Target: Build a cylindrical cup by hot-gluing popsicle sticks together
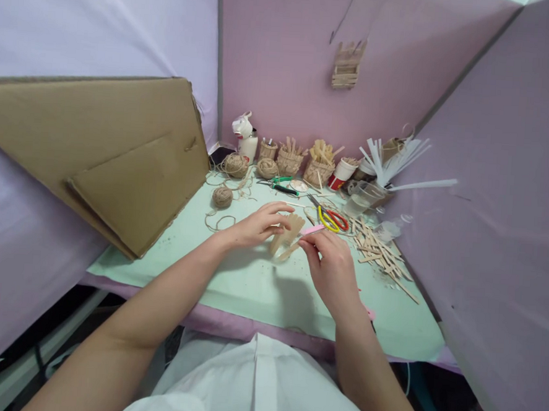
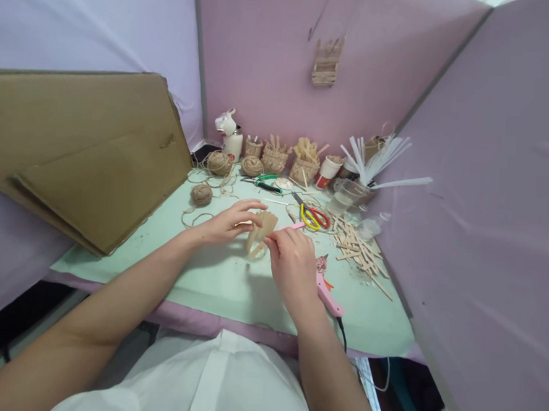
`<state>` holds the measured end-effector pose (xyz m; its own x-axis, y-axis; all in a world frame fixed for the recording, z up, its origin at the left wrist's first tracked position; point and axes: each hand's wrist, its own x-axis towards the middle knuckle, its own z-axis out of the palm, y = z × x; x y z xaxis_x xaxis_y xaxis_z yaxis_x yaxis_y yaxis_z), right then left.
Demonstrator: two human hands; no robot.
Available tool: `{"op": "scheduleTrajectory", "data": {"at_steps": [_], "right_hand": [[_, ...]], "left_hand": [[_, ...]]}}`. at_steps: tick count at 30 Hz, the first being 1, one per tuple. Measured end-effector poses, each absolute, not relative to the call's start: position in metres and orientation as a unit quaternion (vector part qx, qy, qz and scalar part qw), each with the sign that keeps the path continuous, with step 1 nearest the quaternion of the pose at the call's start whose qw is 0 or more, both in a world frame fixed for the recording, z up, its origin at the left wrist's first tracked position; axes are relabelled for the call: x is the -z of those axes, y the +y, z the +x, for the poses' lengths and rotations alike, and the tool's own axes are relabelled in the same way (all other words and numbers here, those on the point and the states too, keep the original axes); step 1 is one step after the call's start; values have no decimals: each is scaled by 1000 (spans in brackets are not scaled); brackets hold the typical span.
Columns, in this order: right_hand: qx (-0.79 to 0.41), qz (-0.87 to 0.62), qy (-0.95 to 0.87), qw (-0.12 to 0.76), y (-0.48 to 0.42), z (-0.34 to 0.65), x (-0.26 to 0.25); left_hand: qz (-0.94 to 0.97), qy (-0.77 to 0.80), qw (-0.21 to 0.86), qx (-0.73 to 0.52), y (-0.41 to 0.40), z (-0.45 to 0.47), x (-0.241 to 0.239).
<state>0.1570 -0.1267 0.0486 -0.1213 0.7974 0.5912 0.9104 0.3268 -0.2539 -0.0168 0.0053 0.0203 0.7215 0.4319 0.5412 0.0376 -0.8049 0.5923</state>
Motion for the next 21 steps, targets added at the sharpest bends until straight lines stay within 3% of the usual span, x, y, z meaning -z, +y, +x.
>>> {"op": "scheduleTrajectory", "data": {"at_steps": [8, 16, 21], "right_hand": [[103, -578, -748, 309, -120, 158, -43], [115, -579, -749, 301, -113, 159, -36], [123, -578, -751, 294, -111, 159, -34]], "left_hand": [[890, 114, 246, -366, 2, -11, -18], [860, 109, 346, -360, 0, -9, -19], [863, 103, 342, -358, 0, -9, -18]]}}
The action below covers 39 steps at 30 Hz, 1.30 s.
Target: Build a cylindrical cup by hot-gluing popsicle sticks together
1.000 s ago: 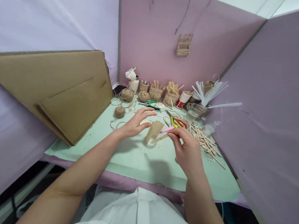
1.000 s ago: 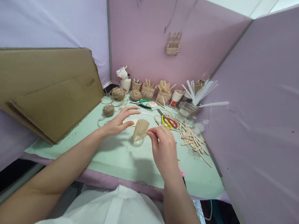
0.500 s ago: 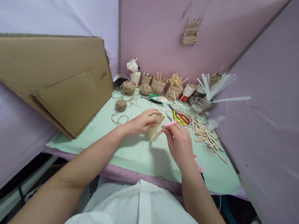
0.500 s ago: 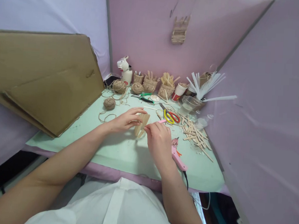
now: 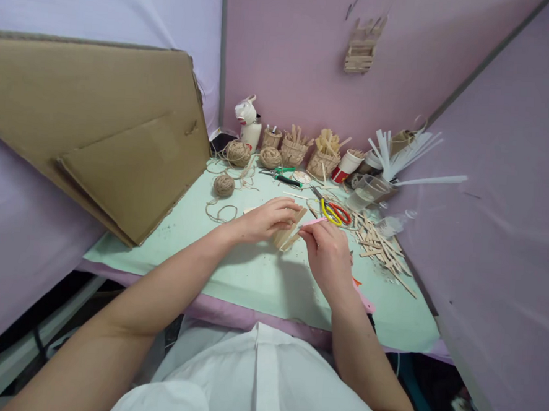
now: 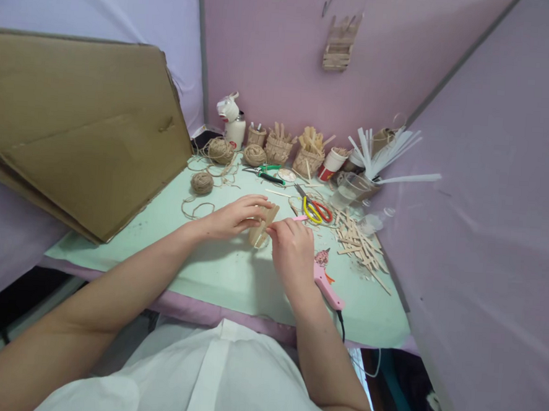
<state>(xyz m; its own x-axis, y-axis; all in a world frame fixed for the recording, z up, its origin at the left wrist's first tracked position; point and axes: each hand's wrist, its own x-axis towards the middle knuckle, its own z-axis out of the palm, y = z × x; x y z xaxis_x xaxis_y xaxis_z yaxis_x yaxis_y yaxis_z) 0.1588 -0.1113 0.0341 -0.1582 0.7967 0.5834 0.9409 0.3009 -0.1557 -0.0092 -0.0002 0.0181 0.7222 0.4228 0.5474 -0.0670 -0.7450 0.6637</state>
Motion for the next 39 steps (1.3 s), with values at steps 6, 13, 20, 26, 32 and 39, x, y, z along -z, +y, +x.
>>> {"op": "scheduleTrajectory", "data": {"at_steps": [6, 13, 20, 26, 32, 39], "right_hand": [[120, -580, -752, 289, -111, 158, -32], [120, -575, -755, 293, -109, 159, -29], [122, -564, -734, 359, -111, 155, -22], [123, -552, -719, 405, -110, 155, -16], [122, -546, -720, 411, -107, 156, -13], [139, -526, -722, 427, -104, 157, -10]], "left_hand": [[861, 104, 340, -363, -2, -9, -20], [872, 104, 325, -351, 0, -9, -16], [860, 108, 350, -355, -1, -9, -17], [873, 124, 326, -342, -1, -10, -15], [889, 119, 294, -332, -1, -11, -14], [903, 129, 266, -312, -4, -12, -16]]}}
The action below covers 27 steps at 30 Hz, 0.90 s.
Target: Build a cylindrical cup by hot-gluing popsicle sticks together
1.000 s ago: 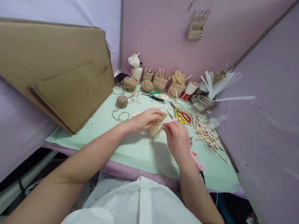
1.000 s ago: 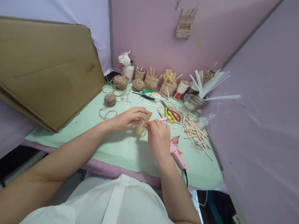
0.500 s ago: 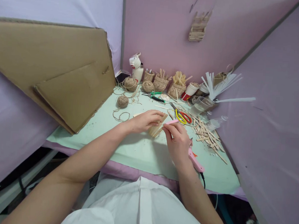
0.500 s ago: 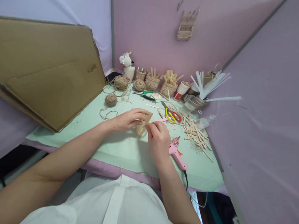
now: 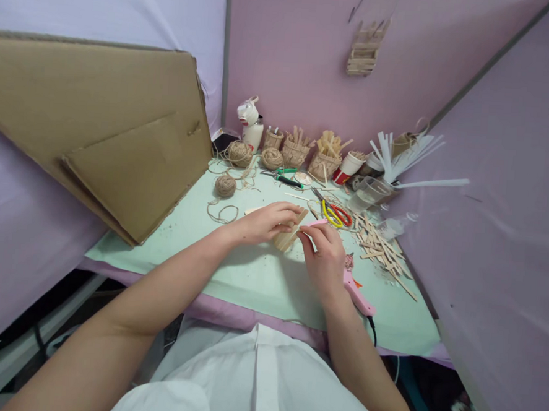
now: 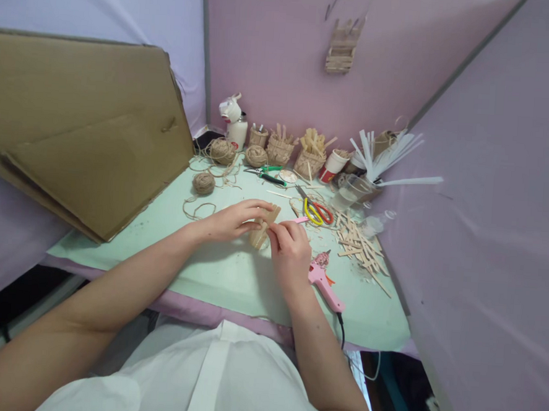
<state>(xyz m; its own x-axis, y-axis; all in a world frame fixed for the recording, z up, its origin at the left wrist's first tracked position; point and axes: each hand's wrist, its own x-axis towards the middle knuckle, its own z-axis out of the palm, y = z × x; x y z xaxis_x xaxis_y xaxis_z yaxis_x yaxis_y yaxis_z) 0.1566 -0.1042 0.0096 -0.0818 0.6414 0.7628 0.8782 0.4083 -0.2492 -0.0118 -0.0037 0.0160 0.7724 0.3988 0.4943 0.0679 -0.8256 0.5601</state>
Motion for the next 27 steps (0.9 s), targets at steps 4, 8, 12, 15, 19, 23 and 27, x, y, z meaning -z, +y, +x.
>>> {"op": "scheduleTrajectory", "data": {"at_steps": [4, 8, 12, 15, 19, 23, 27], "right_hand": [[129, -530, -722, 427, -104, 156, -10], [128, -534, -719, 426, -104, 156, -9], [132, -537, -719, 422, -103, 156, -9], [131, -538, -718, 420, -104, 156, -9], [125, -541, -718, 420, -104, 156, -8], [121, -543, -719, 417, -103, 157, -5], [117, -545, -719, 414, -105, 157, -5]], "left_hand": [[905, 130, 255, -315, -4, -12, -16], [909, 127, 247, -312, -4, -12, -16], [909, 126, 247, -311, -4, -12, -16], [909, 128, 247, -311, -5, -12, -16], [909, 131, 246, -311, -5, -12, -17], [908, 132, 246, -314, -5, -12, -16], [908, 132, 246, -312, -5, -12, -15]]}}
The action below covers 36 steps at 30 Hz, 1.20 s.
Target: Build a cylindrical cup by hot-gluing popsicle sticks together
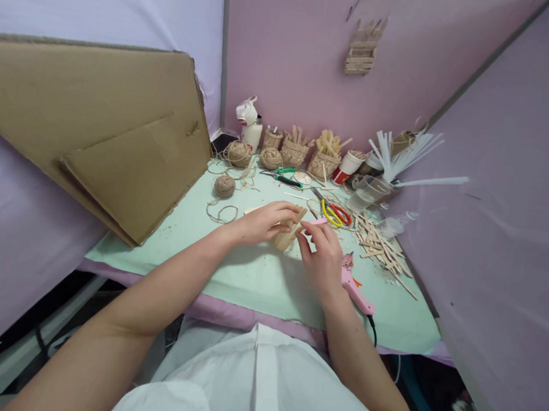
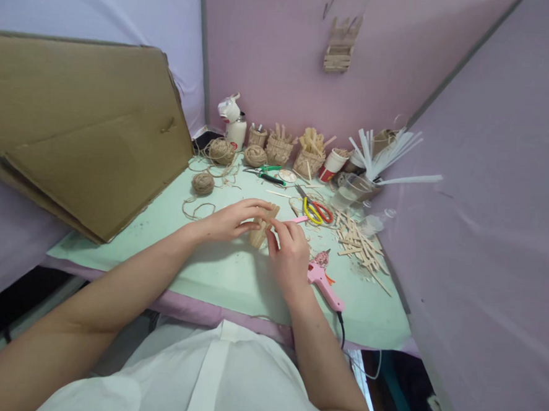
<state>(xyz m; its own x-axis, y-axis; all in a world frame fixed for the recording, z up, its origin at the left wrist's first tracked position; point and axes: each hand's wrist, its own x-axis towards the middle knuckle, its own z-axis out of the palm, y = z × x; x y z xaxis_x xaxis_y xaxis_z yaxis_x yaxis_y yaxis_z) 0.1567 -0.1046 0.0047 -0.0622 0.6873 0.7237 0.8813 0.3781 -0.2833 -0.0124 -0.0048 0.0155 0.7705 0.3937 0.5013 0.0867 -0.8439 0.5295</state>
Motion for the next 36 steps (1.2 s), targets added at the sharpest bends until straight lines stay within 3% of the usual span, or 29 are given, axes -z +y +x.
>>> {"op": "scheduleTrajectory", "data": {"at_steps": [8, 13, 19, 27, 36], "right_hand": [[74, -562, -677, 469, -107, 166, -7], [-41, -591, -679, 434, -101, 180, 4], [-147, -578, -690, 410, -98, 177, 11], [-226, -551, -664, 452, -93, 177, 19], [-216, -550, -673, 444, -94, 176, 19]], "left_hand": [[888, 181, 278, -319, -6, -21, -20], [880, 257, 347, -197, 3, -24, -13], [886, 212, 375, -173, 7, -24, -9], [882, 212, 394, -149, 6, -17, 1], [873, 213, 402, -174, 0, -8, -2]]}}
